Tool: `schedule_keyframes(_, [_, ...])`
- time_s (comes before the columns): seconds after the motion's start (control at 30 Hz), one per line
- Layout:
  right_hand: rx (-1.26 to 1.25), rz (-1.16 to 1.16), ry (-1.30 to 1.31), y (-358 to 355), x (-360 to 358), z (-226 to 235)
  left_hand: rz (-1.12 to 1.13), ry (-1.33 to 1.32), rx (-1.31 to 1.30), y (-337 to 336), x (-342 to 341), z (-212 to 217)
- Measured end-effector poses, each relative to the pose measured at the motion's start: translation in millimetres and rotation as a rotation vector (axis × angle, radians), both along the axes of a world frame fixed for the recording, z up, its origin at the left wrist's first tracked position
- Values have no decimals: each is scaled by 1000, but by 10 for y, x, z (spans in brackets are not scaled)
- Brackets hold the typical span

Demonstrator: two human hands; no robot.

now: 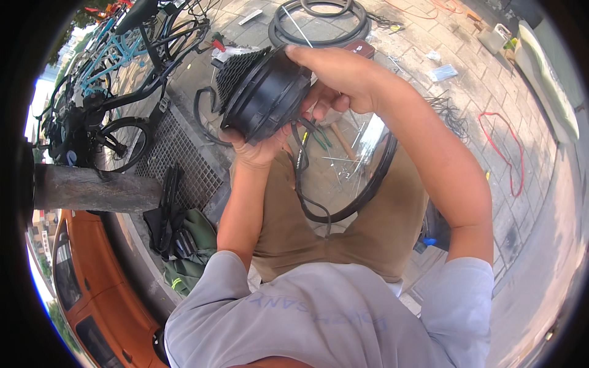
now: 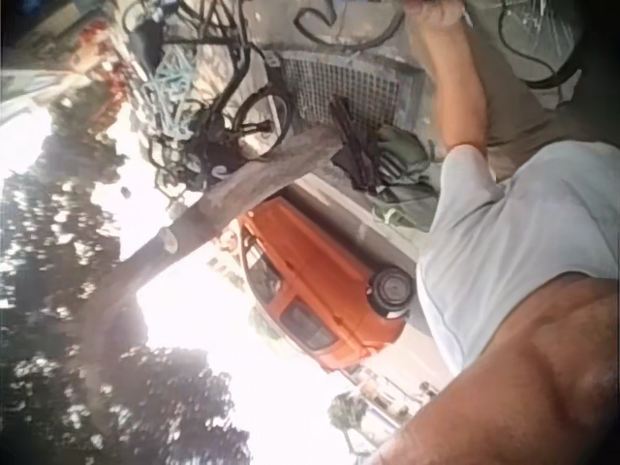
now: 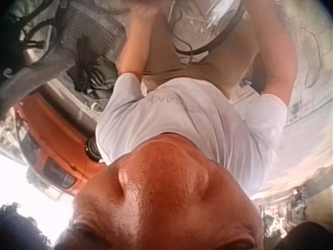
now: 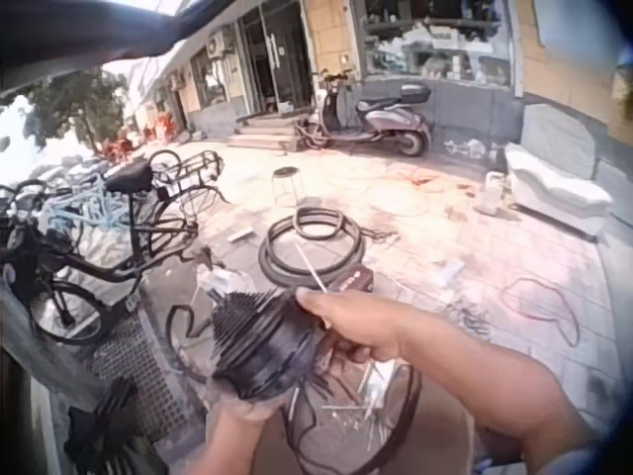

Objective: The person inserts metal spokes into a bicycle hub and aligns them with a wheel rim. They repeatedly pick up spokes, insert them into the hub, and adjust their position while holding the rim.

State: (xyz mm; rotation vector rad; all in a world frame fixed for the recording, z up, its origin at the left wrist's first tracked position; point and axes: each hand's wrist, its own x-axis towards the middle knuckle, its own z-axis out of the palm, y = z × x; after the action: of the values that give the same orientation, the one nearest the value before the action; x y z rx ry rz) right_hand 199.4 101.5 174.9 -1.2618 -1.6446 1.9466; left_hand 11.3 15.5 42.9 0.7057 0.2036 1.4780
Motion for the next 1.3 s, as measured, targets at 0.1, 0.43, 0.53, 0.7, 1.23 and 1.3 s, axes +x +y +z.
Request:
schedule_keyframes(0.1, [367, -23, -183, 117, -206, 339, -15, -88, 32, 40, -290, 2])
schedule_keyframes(0.43, [260, -228, 76, -854, -148, 262, -93, -568, 48, 67, -610, -126])
schedule_keyframes(0.53, [-98, -309, 237, -810, -136, 152, -174, -683, 75, 89, -637, -139])
schedule_keyframes(0.7, [567, -117, 240, -952, -317, 481, -248, -809, 63, -19, -736, -268])
schedule_keyframes(1.23, [993, 67, -249, -1249, -434, 260, -161, -762, 8, -56, -752, -236])
schedule_keyframes(1.3, [1059, 80, -186, -1224, -509, 243, -154, -752, 20, -51, -755, -218])
